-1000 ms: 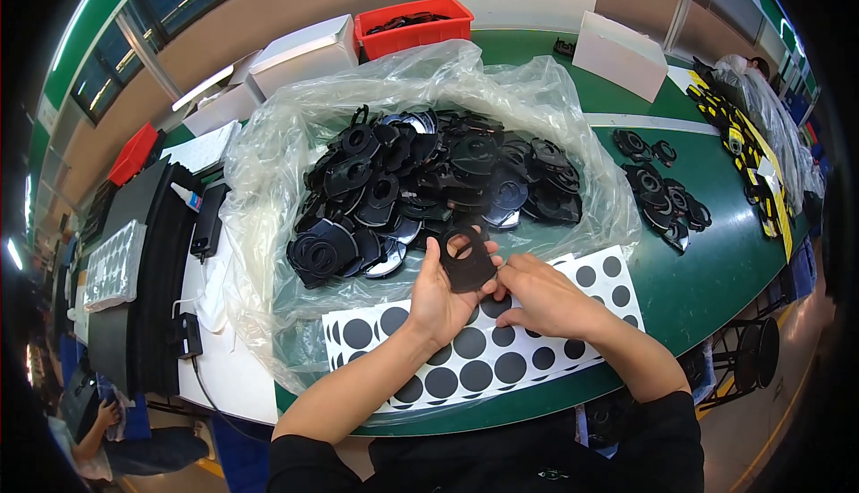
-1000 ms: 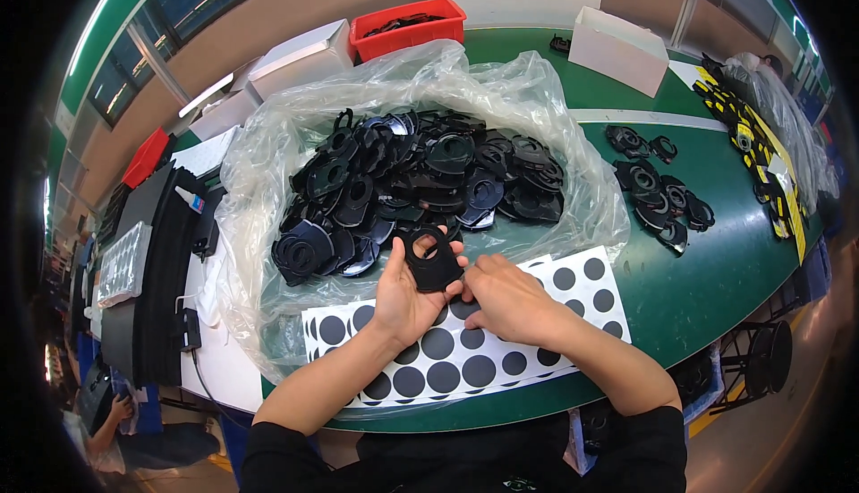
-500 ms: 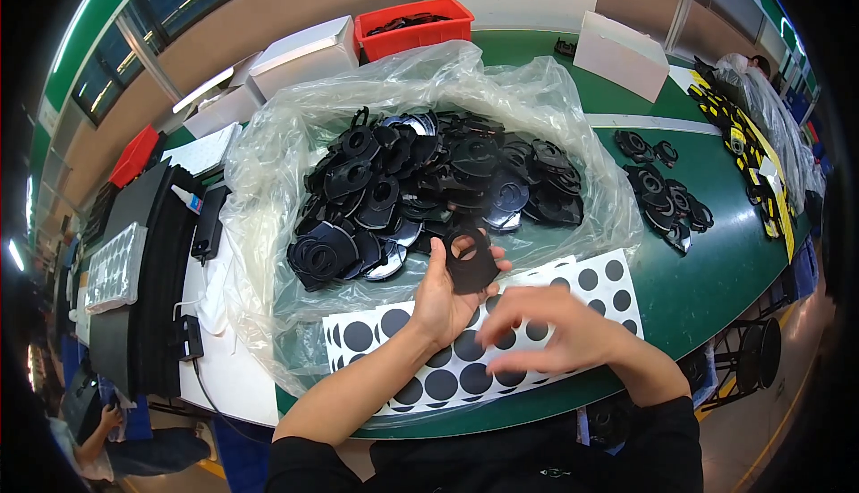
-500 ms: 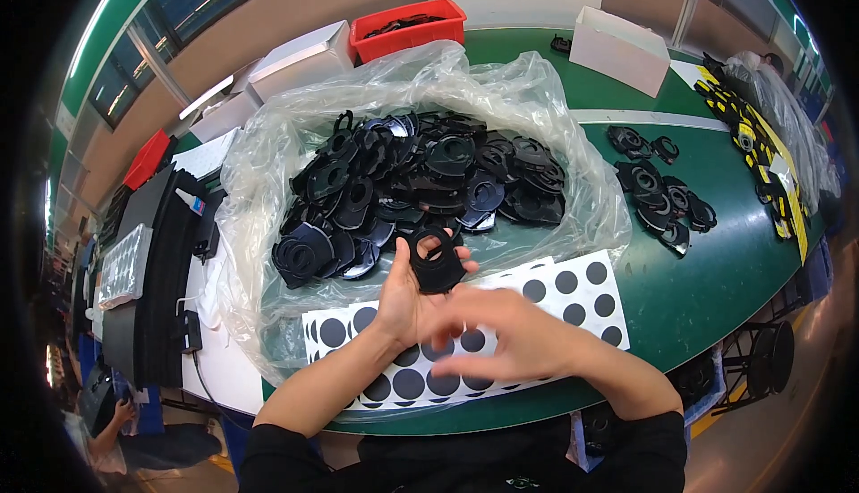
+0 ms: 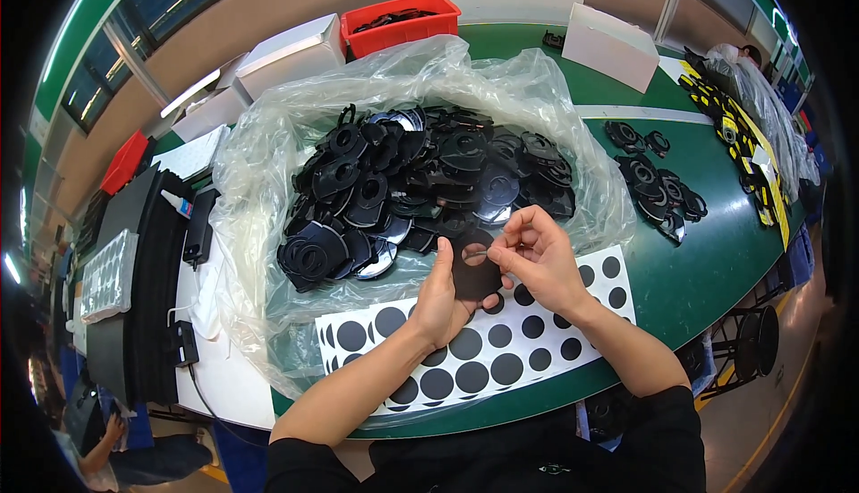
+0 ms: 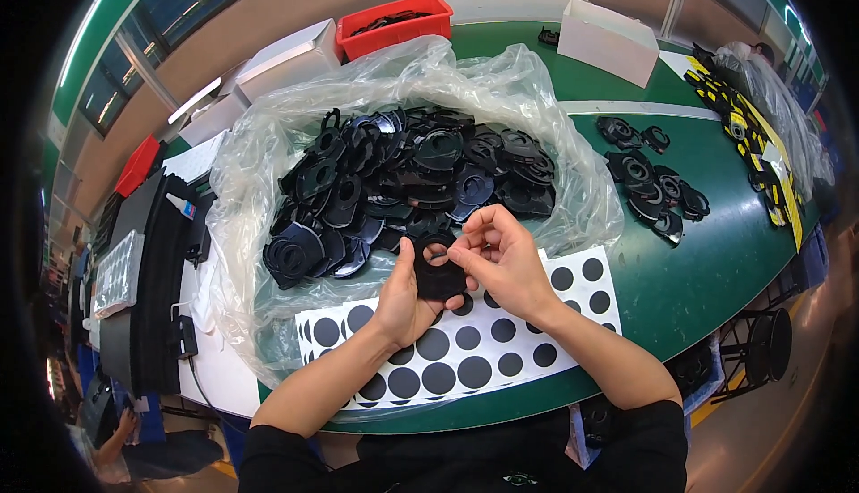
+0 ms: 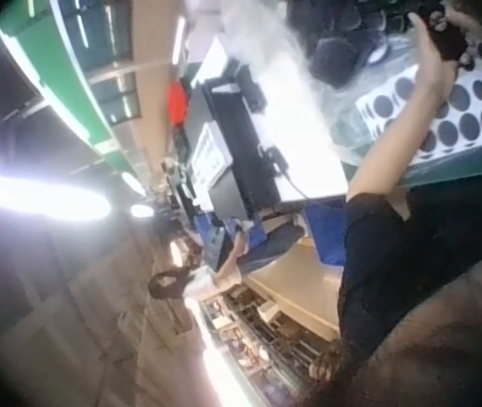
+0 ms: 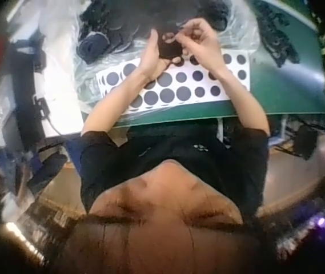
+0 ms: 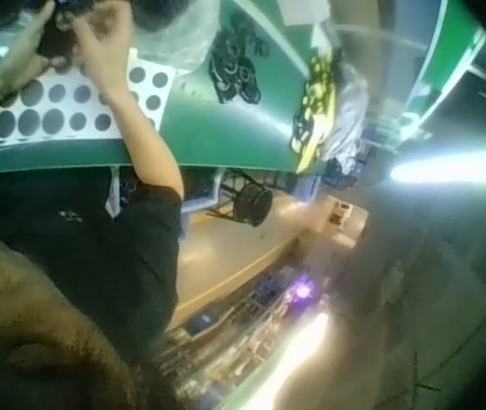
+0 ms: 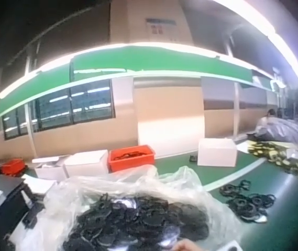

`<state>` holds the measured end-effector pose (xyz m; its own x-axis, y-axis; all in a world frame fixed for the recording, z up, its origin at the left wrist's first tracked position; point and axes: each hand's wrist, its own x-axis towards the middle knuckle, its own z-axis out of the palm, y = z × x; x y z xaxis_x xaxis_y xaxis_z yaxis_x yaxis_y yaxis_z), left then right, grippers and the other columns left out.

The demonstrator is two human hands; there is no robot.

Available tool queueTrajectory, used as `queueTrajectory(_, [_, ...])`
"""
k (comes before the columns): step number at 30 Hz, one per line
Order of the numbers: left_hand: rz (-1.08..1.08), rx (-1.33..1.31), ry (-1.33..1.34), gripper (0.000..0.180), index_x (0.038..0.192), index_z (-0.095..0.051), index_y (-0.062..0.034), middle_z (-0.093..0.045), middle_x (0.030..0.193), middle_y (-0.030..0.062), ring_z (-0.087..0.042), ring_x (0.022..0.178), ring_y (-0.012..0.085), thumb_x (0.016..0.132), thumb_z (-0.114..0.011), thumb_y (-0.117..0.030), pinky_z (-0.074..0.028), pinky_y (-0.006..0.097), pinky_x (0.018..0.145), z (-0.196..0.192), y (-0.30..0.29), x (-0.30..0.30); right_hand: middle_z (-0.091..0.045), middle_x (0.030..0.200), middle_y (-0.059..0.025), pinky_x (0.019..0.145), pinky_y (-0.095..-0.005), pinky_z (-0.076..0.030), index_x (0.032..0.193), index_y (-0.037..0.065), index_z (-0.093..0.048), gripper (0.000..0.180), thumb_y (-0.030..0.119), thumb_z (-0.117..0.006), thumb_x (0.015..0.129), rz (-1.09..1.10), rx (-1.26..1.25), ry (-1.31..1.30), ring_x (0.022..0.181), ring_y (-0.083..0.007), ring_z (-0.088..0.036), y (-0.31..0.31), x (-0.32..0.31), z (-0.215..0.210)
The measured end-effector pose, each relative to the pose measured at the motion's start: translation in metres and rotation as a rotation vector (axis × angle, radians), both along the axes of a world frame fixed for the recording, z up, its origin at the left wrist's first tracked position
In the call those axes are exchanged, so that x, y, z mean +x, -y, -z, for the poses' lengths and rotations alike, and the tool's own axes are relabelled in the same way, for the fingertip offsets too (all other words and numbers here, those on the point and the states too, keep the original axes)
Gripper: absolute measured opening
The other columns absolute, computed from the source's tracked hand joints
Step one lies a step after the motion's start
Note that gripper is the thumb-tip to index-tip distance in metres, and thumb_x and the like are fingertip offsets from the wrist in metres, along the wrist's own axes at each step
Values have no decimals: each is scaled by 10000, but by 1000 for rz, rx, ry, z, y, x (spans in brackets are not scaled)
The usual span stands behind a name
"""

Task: The person applies circular adhesive pads to black plastic components by hand, one by one, on an assembly line.

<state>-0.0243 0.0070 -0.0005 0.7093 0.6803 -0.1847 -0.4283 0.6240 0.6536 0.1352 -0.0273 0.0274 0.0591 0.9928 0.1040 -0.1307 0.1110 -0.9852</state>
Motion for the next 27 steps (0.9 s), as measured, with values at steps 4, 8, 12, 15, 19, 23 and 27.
queueTrajectory(4, [1, -4, 7, 549, 1092, -449, -122, -576, 1054, 85, -593, 908, 246, 974, -156, -572, -427, 311, 644, 0, 0, 0, -593, 807, -66, 496, -180, -448, 993, 24, -444, 239, 10, -636, 852, -8, 1, -2, 590, -55, -543, -1, 1, 1])
queueTrajectory(8, [2, -5, -1, 557, 1086, -456, -123, -575, 1048, 81, -598, 906, 246, 971, -159, -580, -426, 311, 645, 0, 0, -1, -592, 805, -66, 489, -181, -440, 978, 24, -442, 231, 5, -635, 852, -21, 4, -4, 568, -59, -538, -1, 1, 2])
queueTrajectory(12, [-3, 0, -9, 568, 1086, -457, -122, -574, 1039, 77, -600, 897, 237, 965, -163, -592, -424, 306, 641, -1, 0, 0, -585, 828, -82, 517, -202, -478, 943, 36, -418, 230, -15, -623, 853, -28, -39, 27, 641, -79, -553, -1, 2, -2])
queueTrajectory(15, [4, 5, 38, 519, 1088, -458, -119, -574, 1030, 71, -598, 885, 220, 971, -232, -571, -417, 289, 626, 0, 1, 0, -587, 829, -83, 515, -197, -476, 932, 34, -420, 223, -14, -622, 853, -15, -41, 40, 637, -77, -552, 0, 0, -1])
queueTrajectory(19, [9, 65, -30, 386, 1092, -456, -116, -573, 1023, 70, -596, 873, 205, 987, -357, -474, -410, 272, 604, 0, 0, 0, -595, 813, -65, 488, -175, -447, 938, 21, -454, 200, 5, -634, 851, 16, 2, 4, 572, -51, -537, 0, -2, 4])
queueTrajectory(23, [-14, 40, -75, 223, 1102, -444, -106, -567, 1012, 70, -584, 868, 171, 969, -435, -284, -421, 271, 618, -4, 2, 0, -593, 825, -71, 499, -182, -458, 918, 31, -437, 205, -5, -627, 852, 30, 5, 26, 605, -59, -541, 0, -3, 4])
queueTrajectory(27, [-49, 15, -90, 178, 1103, -440, -102, -569, 1003, 85, -587, 857, 174, 949, -411, -186, -431, 279, 620, -5, 3, 0, -591, 837, -74, 511, -188, -463, 902, 45, -420, 220, -17, -625, 850, 43, 0, 36, 629, -66, -542, 1, -6, 3])
